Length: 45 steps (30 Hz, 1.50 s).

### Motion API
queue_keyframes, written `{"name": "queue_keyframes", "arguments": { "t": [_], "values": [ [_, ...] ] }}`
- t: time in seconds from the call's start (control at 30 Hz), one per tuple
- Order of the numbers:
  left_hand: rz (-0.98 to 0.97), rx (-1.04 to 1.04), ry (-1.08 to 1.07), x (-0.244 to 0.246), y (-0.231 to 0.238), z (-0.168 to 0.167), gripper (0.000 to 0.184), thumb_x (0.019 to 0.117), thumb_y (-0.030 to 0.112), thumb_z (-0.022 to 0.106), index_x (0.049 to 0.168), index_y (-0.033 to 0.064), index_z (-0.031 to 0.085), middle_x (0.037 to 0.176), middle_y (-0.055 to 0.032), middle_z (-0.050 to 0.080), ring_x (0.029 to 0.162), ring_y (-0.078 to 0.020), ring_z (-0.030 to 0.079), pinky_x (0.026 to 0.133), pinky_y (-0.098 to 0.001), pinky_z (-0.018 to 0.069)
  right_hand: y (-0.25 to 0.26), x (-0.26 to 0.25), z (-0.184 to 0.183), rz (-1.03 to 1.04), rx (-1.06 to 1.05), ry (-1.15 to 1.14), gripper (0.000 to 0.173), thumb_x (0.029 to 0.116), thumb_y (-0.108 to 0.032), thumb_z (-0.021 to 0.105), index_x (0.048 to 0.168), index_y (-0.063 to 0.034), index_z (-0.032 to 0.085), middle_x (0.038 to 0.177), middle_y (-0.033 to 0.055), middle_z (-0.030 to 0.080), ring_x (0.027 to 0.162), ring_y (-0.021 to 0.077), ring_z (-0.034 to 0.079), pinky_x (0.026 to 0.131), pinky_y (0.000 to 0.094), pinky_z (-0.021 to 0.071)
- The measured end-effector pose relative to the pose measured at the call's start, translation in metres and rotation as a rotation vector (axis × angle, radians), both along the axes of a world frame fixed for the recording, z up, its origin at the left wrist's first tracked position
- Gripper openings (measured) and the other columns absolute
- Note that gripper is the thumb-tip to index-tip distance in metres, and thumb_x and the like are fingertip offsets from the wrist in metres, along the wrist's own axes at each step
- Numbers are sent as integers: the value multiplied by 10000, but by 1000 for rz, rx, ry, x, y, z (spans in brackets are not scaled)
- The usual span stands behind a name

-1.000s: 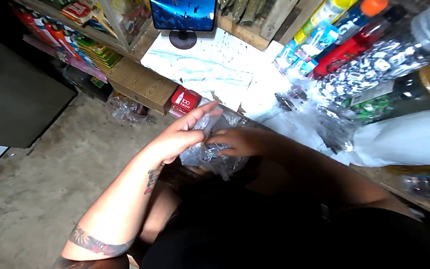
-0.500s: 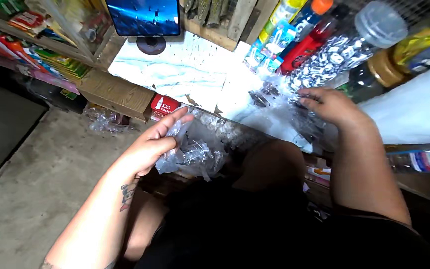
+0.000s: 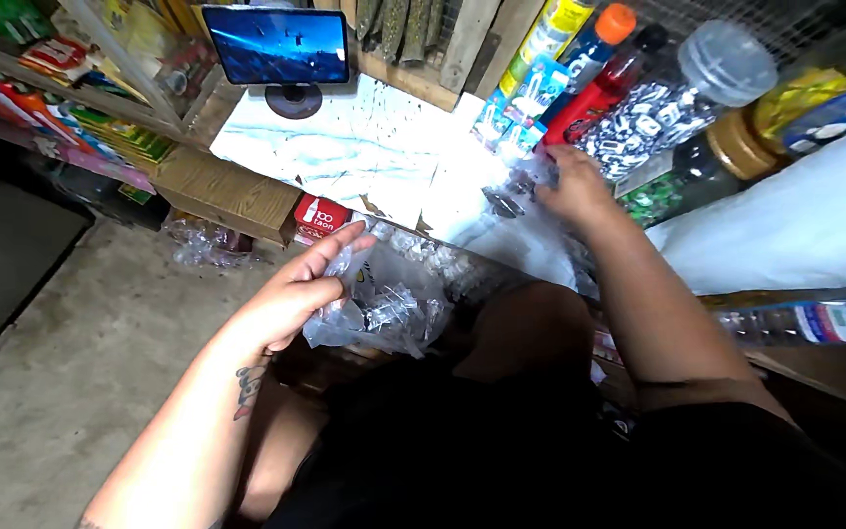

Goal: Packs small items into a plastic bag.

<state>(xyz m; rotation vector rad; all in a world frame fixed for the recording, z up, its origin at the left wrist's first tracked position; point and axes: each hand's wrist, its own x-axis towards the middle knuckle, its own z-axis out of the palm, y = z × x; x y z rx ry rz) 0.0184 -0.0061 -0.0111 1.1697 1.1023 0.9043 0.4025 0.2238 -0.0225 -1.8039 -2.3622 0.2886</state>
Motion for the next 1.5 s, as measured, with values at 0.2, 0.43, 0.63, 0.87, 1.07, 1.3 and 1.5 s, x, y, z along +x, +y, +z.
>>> {"name": "queue_keyframes", "arguments": {
  "t": [0.2, 0.43, 0.63, 0.87, 1.07, 1.3, 1.5],
  "values": [
    [-11, -11, 4, -1, 2, 0, 773, 854, 9, 463, 1599, 172, 338, 1500, 43, 543, 601, -1, 515, 466, -158, 387, 19, -12, -22, -123, -15, 118, 805, 879, -178, 768, 1552, 14, 371, 1504, 268, 496, 1433, 465, 421, 1182, 630, 321],
    [-4, 9, 10, -1, 1, -2, 788, 837, -2, 464, 1596, 178, 351, 1501, 35, 544, 586, -9, 508, 448, -165, 378, 16, -6, -17, -119, 66, 213, 366, 1032, -265, 622, 1296, -17, 675, 1294, 249, 649, 1248, 406, 594, 1100, 560, 432],
    [-4, -3, 15, 0, 2, 0, 785, 841, -15, 459, 1594, 182, 356, 1507, 46, 539, 588, -8, 512, 440, -165, 372, 4, 2, -2, -141, 69, 286, 302, 1055, -233, 563, 1209, -29, 724, 1251, 228, 670, 1173, 342, 635, 1054, 506, 465],
    [26, 18, 32, 1, -2, 1, 799, 809, -14, 454, 1582, 172, 377, 1490, 36, 558, 619, -21, 550, 462, -176, 394, -8, 20, 27, -183, 174, 395, 334, 1057, -276, 567, 1240, -38, 714, 1174, 184, 714, 1046, 248, 687, 967, 441, 529],
    [31, 37, 21, 1, -3, -3, 818, 794, -14, 457, 1583, 184, 377, 1468, 39, 577, 555, -27, 505, 440, -178, 373, -13, 39, 47, -172, 266, 520, 336, 1048, -258, 580, 1232, -3, 700, 1127, 158, 711, 949, 121, 679, 917, 307, 548],
    [0, 0, 24, 2, 1, 4, 771, 845, -5, 459, 1589, 166, 357, 1519, 46, 524, 603, 1, 499, 465, -169, 367, -14, 43, 54, -128, 214, 457, 365, 1038, -273, 592, 1251, 9, 684, 1165, 193, 700, 1007, 195, 681, 966, 377, 537],
    [21, 8, 28, 2, 0, 1, 796, 817, -13, 460, 1587, 165, 368, 1501, 38, 545, 566, -22, 489, 444, -180, 360, -10, 41, 39, -78, -19, 496, 530, 1073, -407, 512, 1470, -57, 540, 1436, 168, 591, 1263, 220, 620, 1066, 427, 510]
  ]
}}
